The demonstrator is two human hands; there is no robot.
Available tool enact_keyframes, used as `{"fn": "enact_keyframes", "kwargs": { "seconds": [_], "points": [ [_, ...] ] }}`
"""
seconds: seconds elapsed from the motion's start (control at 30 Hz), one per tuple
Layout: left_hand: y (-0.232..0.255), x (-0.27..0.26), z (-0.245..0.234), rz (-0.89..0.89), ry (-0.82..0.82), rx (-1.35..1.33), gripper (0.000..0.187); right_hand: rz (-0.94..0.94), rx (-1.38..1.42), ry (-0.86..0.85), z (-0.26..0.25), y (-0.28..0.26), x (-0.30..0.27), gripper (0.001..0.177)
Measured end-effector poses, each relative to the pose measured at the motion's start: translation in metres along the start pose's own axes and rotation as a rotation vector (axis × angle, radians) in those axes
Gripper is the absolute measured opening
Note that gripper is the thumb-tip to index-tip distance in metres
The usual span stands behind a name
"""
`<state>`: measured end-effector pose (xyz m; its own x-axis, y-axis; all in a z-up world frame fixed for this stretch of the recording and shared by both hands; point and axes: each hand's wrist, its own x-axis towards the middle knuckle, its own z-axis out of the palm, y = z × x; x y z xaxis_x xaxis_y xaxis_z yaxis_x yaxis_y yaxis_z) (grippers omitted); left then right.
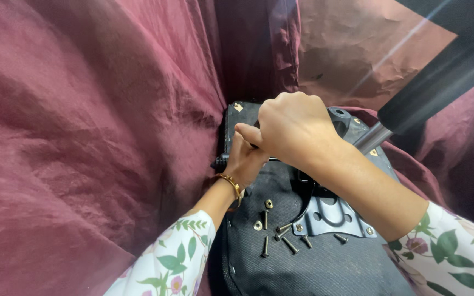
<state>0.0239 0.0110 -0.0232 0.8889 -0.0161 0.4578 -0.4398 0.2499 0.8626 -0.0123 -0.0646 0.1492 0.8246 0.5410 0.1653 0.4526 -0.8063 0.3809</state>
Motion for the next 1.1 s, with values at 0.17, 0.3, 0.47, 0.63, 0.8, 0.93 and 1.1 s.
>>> {"fn": "enact_keyframes", "kwargs": {
  "seconds": [0.17,0.3,0.47,0.63,0.8,0.93,1.1],
  "points": [
    [-0.003,0.004,-0.006,-0.109,-0.122,-0.194,0.03,-0.08,0.117,0.026,-0.001,0.003,-0.011,0.062],
    [0.006,0.007,-0.017,-0.085,-0.138,-0.127,0.026,-0.2,0.237,-0.099,-0.013,0.009,-0.018,0.049],
    [0.021,0.004,-0.008,-0.111,-0.079,-0.022,0.024,-0.238,0.21,-0.141,-0.022,0.021,-0.02,0.039],
    [0.033,0.005,-0.001,0.064,-0.028,-0.041,0.022,-0.216,0.236,-0.127,-0.022,0.024,-0.023,0.039],
    [0.021,0.005,0.002,0.179,-0.098,0.014,0.015,-0.1,0.287,-0.221,-0.024,0.022,-0.03,0.04],
    [0.011,0.009,0.005,0.149,-0.062,-0.088,0.009,-0.13,0.323,-0.194,-0.02,0.025,-0.028,0.04],
    [0.013,0.011,-0.003,0.021,-0.179,-0.092,0.007,-0.131,0.342,-0.159,-0.012,0.026,-0.022,0.043]
  ]
}}
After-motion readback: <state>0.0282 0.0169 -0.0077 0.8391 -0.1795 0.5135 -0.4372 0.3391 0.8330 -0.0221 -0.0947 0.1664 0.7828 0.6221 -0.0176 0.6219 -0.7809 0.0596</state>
